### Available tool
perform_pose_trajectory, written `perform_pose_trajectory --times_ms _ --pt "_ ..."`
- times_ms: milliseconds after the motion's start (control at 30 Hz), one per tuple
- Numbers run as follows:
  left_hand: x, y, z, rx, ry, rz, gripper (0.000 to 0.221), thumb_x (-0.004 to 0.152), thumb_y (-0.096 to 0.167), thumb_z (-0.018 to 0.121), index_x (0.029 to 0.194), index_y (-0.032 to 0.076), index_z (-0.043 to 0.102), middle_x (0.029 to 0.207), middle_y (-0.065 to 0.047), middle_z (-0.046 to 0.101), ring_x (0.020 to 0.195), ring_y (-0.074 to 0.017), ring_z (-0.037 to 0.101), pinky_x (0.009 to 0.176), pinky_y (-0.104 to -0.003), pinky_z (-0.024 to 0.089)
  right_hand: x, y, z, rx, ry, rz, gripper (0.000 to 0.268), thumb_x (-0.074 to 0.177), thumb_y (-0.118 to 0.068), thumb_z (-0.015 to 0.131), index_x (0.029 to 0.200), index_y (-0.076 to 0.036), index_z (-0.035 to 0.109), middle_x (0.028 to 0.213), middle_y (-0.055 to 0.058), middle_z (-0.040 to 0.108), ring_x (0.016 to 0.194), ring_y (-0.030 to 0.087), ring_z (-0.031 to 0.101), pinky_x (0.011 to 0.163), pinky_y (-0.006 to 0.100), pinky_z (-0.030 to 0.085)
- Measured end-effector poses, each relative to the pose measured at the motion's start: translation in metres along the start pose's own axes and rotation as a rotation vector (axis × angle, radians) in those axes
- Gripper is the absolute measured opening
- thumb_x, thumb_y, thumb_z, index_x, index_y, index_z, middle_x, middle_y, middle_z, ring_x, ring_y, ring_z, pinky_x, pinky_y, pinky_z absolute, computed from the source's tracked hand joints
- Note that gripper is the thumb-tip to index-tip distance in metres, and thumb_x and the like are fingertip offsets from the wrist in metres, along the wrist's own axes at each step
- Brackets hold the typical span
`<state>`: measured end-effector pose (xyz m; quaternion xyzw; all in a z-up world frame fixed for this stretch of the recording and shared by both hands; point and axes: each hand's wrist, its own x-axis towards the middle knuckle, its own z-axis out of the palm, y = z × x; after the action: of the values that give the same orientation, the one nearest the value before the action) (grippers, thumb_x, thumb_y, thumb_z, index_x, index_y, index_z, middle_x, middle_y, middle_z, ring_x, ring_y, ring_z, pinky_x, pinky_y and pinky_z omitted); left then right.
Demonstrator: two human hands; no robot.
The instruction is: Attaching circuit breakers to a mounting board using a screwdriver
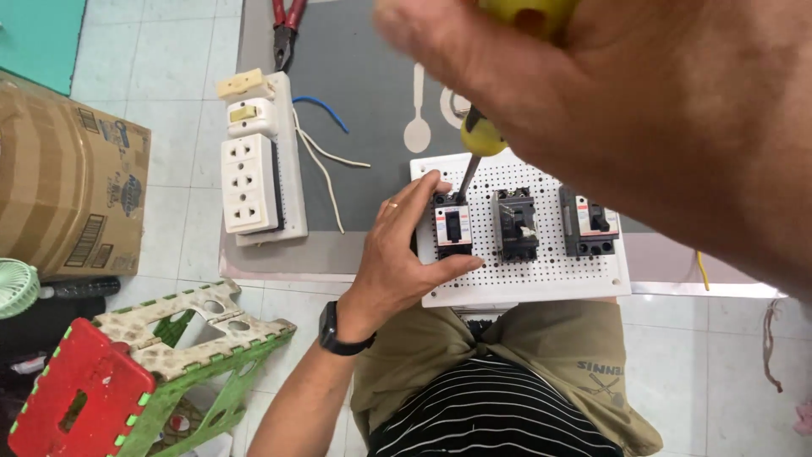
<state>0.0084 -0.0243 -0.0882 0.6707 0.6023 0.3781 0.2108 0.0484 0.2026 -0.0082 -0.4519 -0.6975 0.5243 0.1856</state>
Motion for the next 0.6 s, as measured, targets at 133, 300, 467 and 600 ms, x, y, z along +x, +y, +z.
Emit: perform_pose_trajectory --times_ms 133,300,467,600 --pt "-0.001 -0.003 -0.001 -0.021 0.014 0.001 0.095 0.075 0.06 0.068 0.145 0.004 0.035 0.131 -0.006 0.061 0.133 -0.0267 0.051 0.107 -0.047 0.037 -0.004 0.03 0.014 -0.028 0.002 -0.028 0.036 0.085 -0.025 0.051 0.109 -0.006 0.068 0.104 0.009 0.072 0.095 0.019 0.067 0.085 0.033 0.053" --pt "-0.001 -0.004 -0.002 -0.023 0.011 0.041 0.092 0.077 0.057 0.069 0.144 0.004 0.036 0.134 -0.009 0.059 0.135 -0.0277 0.05 0.108 -0.045 0.038 -0.008 0.055 0.013 -0.055 0.011 -0.047 0.035 0.085 -0.024 0.051 0.109 -0.005 0.068 0.105 0.009 0.071 0.096 0.019 0.067 0.086 0.034 0.053" --pt "-0.001 -0.001 -0.002 -0.025 0.018 0.058 0.089 0.079 0.059 0.066 0.144 0.005 0.037 0.134 -0.008 0.059 0.135 -0.028 0.049 0.108 -0.047 0.039 -0.016 0.064 0.015 -0.089 0.028 -0.078 0.035 0.084 -0.023 0.051 0.109 -0.005 0.068 0.106 0.01 0.071 0.097 0.02 0.067 0.086 0.034 0.053" --pt "-0.003 -0.003 -0.001 -0.012 0.049 0.103 0.087 0.08 0.055 0.068 0.143 0.003 0.038 0.134 -0.008 0.058 0.134 -0.0282 0.051 0.107 -0.046 0.041 -0.024 0.071 0.025 -0.106 0.043 -0.099 0.034 0.084 -0.023 0.052 0.109 -0.005 0.068 0.107 0.01 0.071 0.097 0.02 0.067 0.087 0.034 0.053"
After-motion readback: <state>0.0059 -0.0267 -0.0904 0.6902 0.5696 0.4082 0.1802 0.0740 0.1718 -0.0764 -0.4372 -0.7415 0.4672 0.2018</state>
